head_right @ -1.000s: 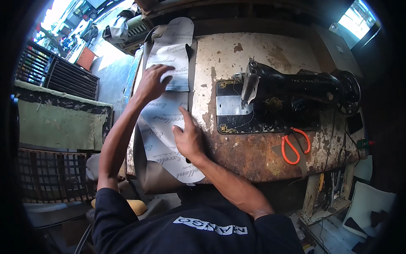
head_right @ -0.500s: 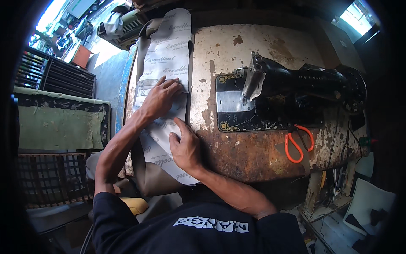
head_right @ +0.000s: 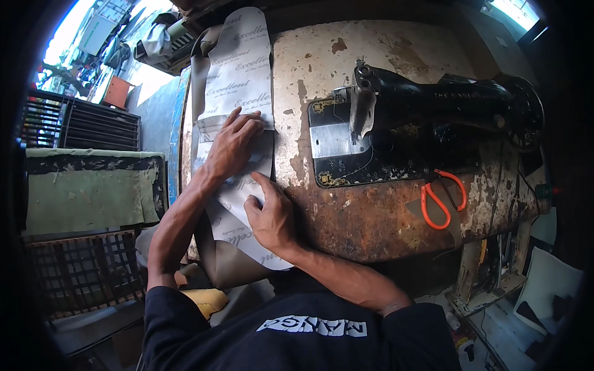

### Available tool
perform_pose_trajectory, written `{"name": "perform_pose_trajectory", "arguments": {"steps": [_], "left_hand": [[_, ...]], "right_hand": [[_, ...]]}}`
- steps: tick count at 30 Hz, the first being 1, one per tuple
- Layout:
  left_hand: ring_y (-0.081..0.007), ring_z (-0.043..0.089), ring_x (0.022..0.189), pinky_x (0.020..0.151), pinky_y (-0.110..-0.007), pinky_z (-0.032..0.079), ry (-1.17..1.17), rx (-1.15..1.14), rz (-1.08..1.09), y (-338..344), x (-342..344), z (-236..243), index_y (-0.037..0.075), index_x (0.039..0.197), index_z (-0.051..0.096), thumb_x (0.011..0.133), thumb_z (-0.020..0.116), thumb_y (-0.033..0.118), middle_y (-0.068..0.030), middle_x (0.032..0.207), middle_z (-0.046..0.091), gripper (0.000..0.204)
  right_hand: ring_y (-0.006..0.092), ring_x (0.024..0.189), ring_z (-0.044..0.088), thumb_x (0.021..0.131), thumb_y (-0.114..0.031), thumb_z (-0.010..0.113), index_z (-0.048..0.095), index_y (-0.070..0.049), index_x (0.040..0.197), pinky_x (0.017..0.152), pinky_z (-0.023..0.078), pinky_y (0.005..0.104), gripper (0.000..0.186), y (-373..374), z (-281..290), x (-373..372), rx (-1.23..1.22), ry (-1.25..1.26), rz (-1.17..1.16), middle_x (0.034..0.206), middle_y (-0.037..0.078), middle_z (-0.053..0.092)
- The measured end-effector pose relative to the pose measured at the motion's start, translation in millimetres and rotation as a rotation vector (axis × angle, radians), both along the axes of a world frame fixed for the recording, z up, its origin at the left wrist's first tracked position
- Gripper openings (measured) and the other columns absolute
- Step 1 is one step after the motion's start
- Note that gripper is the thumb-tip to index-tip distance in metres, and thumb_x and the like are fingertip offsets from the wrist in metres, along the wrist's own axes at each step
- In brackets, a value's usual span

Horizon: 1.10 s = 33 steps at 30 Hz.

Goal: The person fits a new leather cover over a foam chair cushion and then uses a sewing machine to stitch a piece of leather fabric.

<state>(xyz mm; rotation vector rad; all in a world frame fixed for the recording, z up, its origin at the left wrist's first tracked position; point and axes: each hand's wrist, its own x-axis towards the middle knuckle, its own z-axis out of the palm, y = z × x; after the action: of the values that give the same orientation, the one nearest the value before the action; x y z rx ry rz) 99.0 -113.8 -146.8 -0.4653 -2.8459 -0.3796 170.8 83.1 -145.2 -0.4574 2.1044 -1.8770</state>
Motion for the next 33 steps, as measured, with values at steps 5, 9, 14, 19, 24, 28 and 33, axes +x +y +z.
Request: {"name": "perform_pose_trajectory", "arguments": {"steps": [5, 9, 14, 19, 24, 28, 33], "left_hand": [[-0.0296, 0.058, 0.130, 0.122, -0.053, 0.032, -0.075, -0.021, -0.024, 2.2, 1.6, 1.8, 0.005, 0.113, 0.062, 0.086, 0.064, 0.003, -0.0134, 0.126, 0.065, 0.026], [-0.0300, 0.059, 0.129, 0.121, -0.053, 0.033, -0.084, 0.041, -0.037, 6.6, 0.2, 8.6, 0.004, 0.111, 0.062, 0.086, 0.064, 0.003, -0.0132, 0.125, 0.065, 0.025], [-0.0324, 0.061, 0.124, 0.117, -0.052, 0.039, 0.031, 0.044, -0.013, 3.5, 0.0, -0.8, 0.004, 0.109, 0.061, 0.090, 0.063, 0.001, -0.0140, 0.120, 0.067, 0.020], [-0.0329, 0.062, 0.123, 0.114, -0.051, 0.042, 0.081, 0.124, 0.051, 7.9, -1.6, -4.7, 0.003, 0.108, 0.058, 0.094, 0.063, 0.002, -0.0145, 0.116, 0.067, 0.015], [-0.0326, 0.063, 0.121, 0.114, -0.050, 0.043, 0.122, 0.122, 0.063, 9.5, -3.2, -4.3, 0.004, 0.108, 0.058, 0.094, 0.064, 0.001, -0.0144, 0.115, 0.068, 0.016], [-0.0320, 0.064, 0.121, 0.114, -0.050, 0.043, 0.119, 0.139, 0.073, 8.9, -3.3, -7.9, 0.004, 0.109, 0.059, 0.094, 0.064, 0.001, -0.0141, 0.114, 0.068, 0.016], [-0.0314, 0.064, 0.122, 0.114, -0.050, 0.043, 0.107, 0.146, 0.061, 9.5, -4.1, -7.3, 0.004, 0.109, 0.060, 0.095, 0.063, 0.001, -0.0133, 0.114, 0.068, 0.014]], "right_hand": [[0.0455, 0.112, 0.064, 0.091, -0.007, 0.060, 0.057, 0.006, 0.131, 0.098, 0.051, 0.0464, 0.042, -0.7, -4.5, -0.8, -0.001, 0.017, -0.006, 0.120, 0.030, 0.065], [0.0473, 0.112, 0.063, 0.092, -0.006, 0.059, 0.055, 0.008, 0.132, 0.098, 0.051, 0.0480, 0.043, -1.0, -1.4, -4.1, -0.001, 0.020, 0.019, 0.121, 0.032, 0.064], [0.0482, 0.113, 0.062, 0.091, -0.006, 0.058, 0.055, 0.009, 0.132, 0.099, 0.050, 0.0487, 0.043, -3.1, -4.5, -2.4, -0.029, 0.024, 0.006, 0.122, 0.033, 0.063], [0.0484, 0.113, 0.063, 0.092, -0.006, 0.058, 0.054, 0.010, 0.133, 0.098, 0.051, 0.0478, 0.044, -5.5, -7.2, -5.2, -0.055, 0.029, -0.003, 0.122, 0.034, 0.063], [0.0476, 0.112, 0.063, 0.092, -0.005, 0.058, 0.054, 0.010, 0.132, 0.098, 0.051, 0.0477, 0.043, -3.3, -4.7, -6.1, -0.067, 0.032, -0.013, 0.121, 0.033, 0.064], [0.0476, 0.111, 0.064, 0.092, -0.005, 0.059, 0.054, 0.010, 0.132, 0.097, 0.052, 0.0474, 0.043, -3.1, -3.8, -7.4, -0.070, 0.010, -0.019, 0.121, 0.033, 0.064], [0.0476, 0.110, 0.064, 0.092, -0.004, 0.059, 0.054, 0.010, 0.132, 0.096, 0.052, 0.0471, 0.043, -2.4, -2.4, -7.0, -0.086, 0.016, -0.032, 0.120, 0.033, 0.064]]}}
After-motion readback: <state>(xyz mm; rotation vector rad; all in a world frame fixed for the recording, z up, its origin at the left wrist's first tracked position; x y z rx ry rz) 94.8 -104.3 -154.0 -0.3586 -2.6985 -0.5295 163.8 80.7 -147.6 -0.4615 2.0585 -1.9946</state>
